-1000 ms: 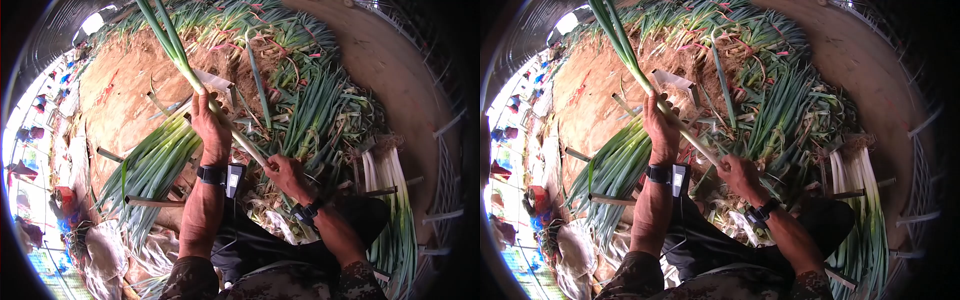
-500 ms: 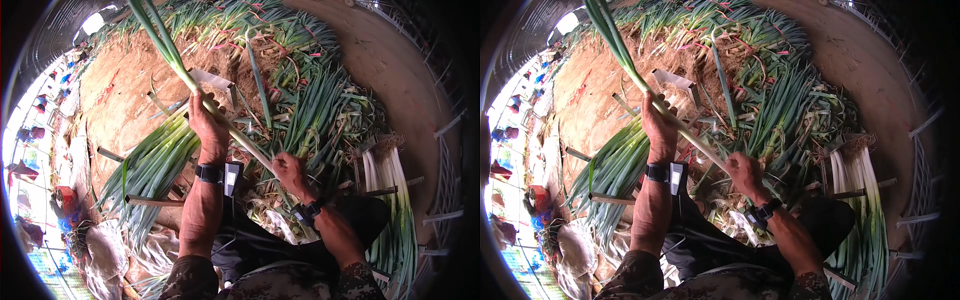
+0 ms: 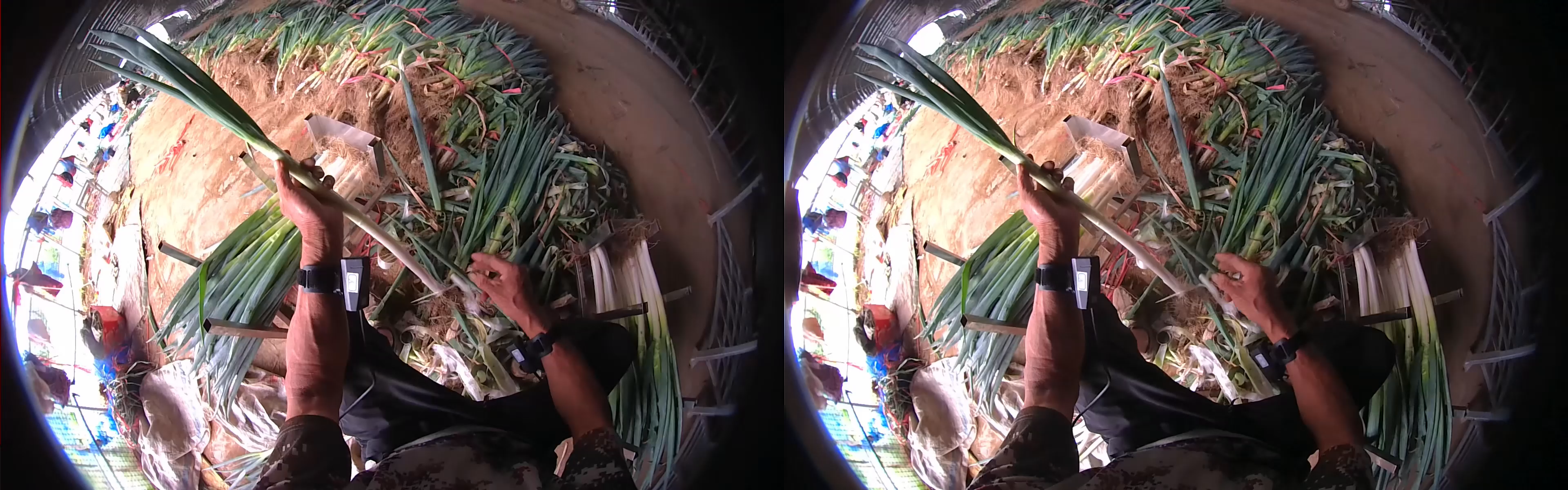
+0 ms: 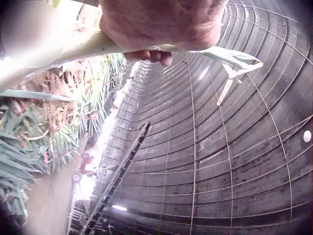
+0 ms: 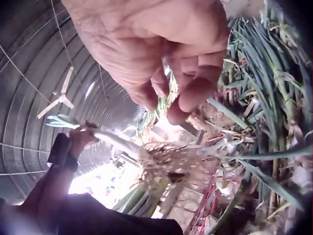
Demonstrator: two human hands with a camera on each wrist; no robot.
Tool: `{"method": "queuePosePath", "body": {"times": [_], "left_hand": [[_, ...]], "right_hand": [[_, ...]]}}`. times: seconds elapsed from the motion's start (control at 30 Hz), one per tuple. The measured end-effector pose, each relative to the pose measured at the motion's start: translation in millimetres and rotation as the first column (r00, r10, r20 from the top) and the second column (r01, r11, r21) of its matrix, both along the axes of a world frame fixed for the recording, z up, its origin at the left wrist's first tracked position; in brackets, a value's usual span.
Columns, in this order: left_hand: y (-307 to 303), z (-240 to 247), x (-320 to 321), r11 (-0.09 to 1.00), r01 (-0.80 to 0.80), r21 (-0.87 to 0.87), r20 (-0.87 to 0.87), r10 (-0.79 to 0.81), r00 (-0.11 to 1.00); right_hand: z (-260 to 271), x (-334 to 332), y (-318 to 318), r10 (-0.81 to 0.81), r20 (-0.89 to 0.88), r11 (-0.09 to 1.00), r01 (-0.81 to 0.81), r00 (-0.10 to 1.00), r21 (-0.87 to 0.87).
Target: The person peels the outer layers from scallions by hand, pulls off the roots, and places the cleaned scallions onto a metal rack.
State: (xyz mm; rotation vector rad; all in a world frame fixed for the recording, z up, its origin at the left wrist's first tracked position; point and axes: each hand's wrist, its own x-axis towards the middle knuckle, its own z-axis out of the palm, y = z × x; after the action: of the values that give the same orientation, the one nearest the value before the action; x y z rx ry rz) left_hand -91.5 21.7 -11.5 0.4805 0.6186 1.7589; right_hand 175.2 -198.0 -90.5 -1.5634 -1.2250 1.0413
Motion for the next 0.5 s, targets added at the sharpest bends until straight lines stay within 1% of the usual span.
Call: {"method": "queuePosePath", "body": {"times": [0.1, 0.13, 0.17, 0.2, 0.23, 0.27, 0.3, 0.33, 0.37, 0.43, 0.5], "left_hand": [[-3, 0, 6, 1.0, 0.001, -0.012, 0.0, -0.001, 1.0], [-2, -2, 7, 0.999, 0.005, -0.036, -0.011, -0.005, 1.0], [-3, -4, 8, 1.0, 0.017, -0.012, -0.051, -0.017, 0.999], [0, -6, 8, 0.997, -0.001, -0.082, -0.058, -0.004, 0.998], [-1, 1, 12, 0.988, -0.044, -0.151, -0.006, 0.043, 0.999], [3, -2, 11, 0.987, -0.027, -0.16, 0.046, 0.035, 0.998], [1, -3, 10, 0.986, -0.011, -0.164, 0.029, 0.016, 0.999], [2, -5, 9, 0.986, 0.023, -0.166, 0.09, -0.008, 0.996], [-3, 4, 13, 0.987, -0.014, -0.159, 0.077, 0.027, 0.997], [0, 0, 11, 0.994, 0.03, -0.107, 0.117, -0.017, 0.993], [0, -3, 11, 0.995, 0.03, -0.091, 0.128, -0.018, 0.992]], "right_hand": [[26, -22, 3, 0.175, 0.134, 0.984, -0.171, 0.975, -0.042], [12, -29, 5, 0.199, 0.019, 0.98, -0.199, 0.98, 0.0], [4, -30, 4, 0.207, 0.063, 0.978, -0.206, 0.976, -0.019], [0, -31, 6, 0.228, 0.105, 0.974, -0.226, 0.968, -0.035], [-4, -33, 10, 0.257, 0.151, 0.966, -0.252, 0.955, -0.048], [-9, -34, 10, 0.24, 0.07, 0.97, -0.237, 0.968, -0.057], [-13, -34, 8, 0.22, -0.01, 0.972, -0.22, 0.975, -0.076], [-9, -36, 7, 0.218, -0.006, 0.973, -0.218, 0.976, -0.071], [-3, -37, 6, 0.206, 0.0, 0.976, -0.205, 0.979, -0.069], [5, -39, 7, 0.215, 0.114, 0.976, -0.212, 0.97, -0.042], [12, -43, 7, 0.197, 0.208, 0.979, -0.204, 0.958, 0.015]]}}
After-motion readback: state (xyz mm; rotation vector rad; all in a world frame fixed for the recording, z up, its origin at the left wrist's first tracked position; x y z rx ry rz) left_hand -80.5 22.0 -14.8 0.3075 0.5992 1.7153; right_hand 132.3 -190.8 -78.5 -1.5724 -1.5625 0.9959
